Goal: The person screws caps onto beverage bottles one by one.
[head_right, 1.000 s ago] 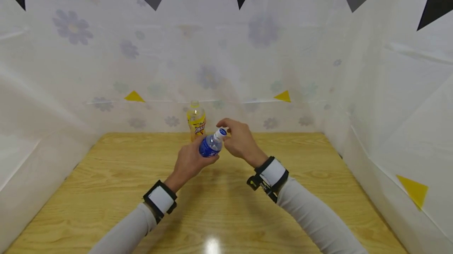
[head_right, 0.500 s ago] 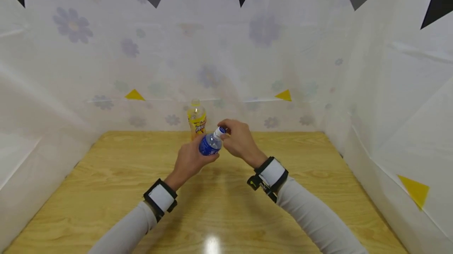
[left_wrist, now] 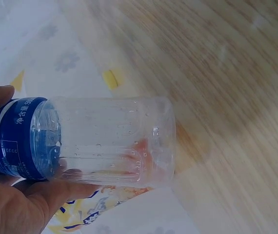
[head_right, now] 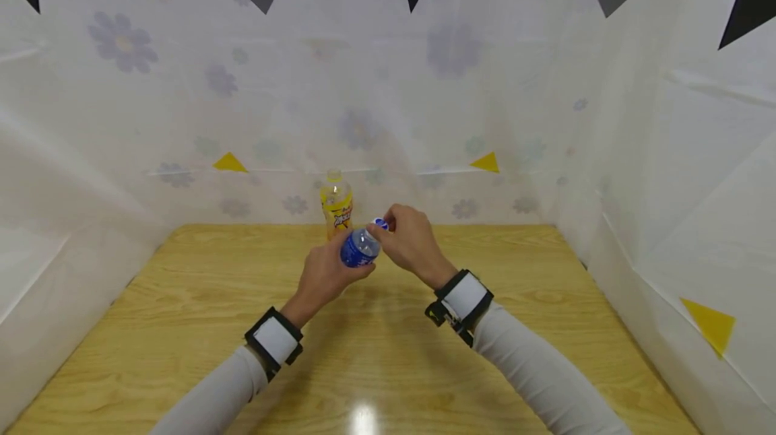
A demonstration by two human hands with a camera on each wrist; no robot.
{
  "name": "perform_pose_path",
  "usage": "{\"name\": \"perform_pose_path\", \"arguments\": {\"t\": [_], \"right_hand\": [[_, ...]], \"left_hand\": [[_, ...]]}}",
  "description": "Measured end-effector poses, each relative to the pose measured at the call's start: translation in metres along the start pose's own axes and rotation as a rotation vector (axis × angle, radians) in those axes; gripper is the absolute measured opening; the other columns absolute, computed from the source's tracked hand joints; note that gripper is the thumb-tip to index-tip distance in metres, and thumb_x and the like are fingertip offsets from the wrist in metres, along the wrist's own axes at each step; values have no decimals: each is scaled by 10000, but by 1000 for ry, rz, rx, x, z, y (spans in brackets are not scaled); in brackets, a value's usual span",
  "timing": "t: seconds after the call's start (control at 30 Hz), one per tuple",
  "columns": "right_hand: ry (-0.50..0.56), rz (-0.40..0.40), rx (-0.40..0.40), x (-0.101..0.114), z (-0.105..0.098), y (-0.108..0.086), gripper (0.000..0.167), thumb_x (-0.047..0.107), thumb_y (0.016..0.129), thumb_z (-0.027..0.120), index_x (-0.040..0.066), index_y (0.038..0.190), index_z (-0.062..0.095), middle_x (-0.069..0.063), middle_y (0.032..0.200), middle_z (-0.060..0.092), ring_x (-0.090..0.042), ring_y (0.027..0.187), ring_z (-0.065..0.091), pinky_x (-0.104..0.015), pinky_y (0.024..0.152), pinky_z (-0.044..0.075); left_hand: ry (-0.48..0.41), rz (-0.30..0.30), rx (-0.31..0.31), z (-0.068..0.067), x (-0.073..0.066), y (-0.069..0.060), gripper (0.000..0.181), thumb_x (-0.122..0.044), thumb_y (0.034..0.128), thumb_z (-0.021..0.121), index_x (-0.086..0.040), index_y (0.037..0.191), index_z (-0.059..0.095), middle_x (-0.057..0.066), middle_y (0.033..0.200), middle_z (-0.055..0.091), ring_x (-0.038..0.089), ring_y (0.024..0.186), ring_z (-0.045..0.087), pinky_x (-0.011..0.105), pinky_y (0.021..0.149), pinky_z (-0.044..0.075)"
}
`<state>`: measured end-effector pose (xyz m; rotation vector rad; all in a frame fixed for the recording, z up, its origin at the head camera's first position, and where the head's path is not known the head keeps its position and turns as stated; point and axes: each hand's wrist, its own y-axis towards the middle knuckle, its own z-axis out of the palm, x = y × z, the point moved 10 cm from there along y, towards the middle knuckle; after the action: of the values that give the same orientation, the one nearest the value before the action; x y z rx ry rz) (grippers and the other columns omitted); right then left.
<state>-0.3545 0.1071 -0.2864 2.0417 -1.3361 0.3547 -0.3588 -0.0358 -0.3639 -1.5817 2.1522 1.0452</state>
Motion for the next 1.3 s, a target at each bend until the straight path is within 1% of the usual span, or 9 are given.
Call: {"name": "perform_pose_path", "arguments": {"t": [0.13,0.23,0.4,0.47,0.53,0.67,0.8,1.1,1.3], "right_hand": [[1,0,5,0,1,0,271,332,973,685,62,987,678,-80,909,695,-190,775,650,-322,633,521],[-12,15,20,-1,1,0,299,348,978,675,51,1019,678,-100,940,703,-224,812,665,-357,664,541],[-27,70,80,-3,4,-1,502,413,959,682,16,1261,622,-188,1153,699,-344,1048,679,-472,816,573],[-23,69,94,-2,4,-1,547,373,951,696,20,1351,575,-214,1243,671,-388,1132,655,-507,873,563],[-7,54,97,0,4,-1,512,269,950,696,39,1387,562,-212,1295,654,-403,1169,640,-521,908,552],[18,-8,77,8,1,-2,402,45,941,642,62,1343,619,-174,1310,662,-386,1148,652,-517,933,546],[38,-48,61,11,1,-3,352,-39,938,608,59,1270,670,-151,1236,699,-352,1078,689,-492,891,568],[47,-58,57,11,1,-3,333,-39,938,608,46,1254,675,-146,1163,717,-321,1013,708,-464,837,584],[32,-30,63,8,3,0,278,74,962,646,20,1233,676,-131,1091,722,-258,912,690,-395,747,575]], "left_hand": [[-3,-1,0,0,0,-1,687,-404,786,868,-182,1367,575,104,1142,729,269,978,723,441,801,584],[-2,-2,0,0,-1,-1,683,-403,788,867,-182,1365,575,105,1139,730,269,975,724,439,797,585],[-3,-7,0,1,0,-1,674,-383,787,872,-182,1360,579,102,1131,732,268,968,725,436,792,586],[-2,-9,0,1,1,0,679,-385,788,872,-180,1365,578,102,1135,732,270,969,724,435,795,587],[0,-9,0,1,1,0,691,-394,786,871,-176,1373,577,104,1144,730,273,976,724,437,802,587],[1,-13,2,1,2,0,718,-400,783,871,-173,1392,567,110,1167,723,279,994,720,448,814,584],[-5,-20,5,1,3,0,720,-400,786,867,-176,1399,560,112,1173,721,279,999,720,448,812,584],[-8,-16,6,1,3,-1,709,-400,792,863,-190,1397,559,106,1161,722,273,978,722,440,787,586],[-11,-11,-6,-1,3,0,696,-384,787,871,-196,1385,568,103,1142,724,269,958,723,437,770,584]]}}
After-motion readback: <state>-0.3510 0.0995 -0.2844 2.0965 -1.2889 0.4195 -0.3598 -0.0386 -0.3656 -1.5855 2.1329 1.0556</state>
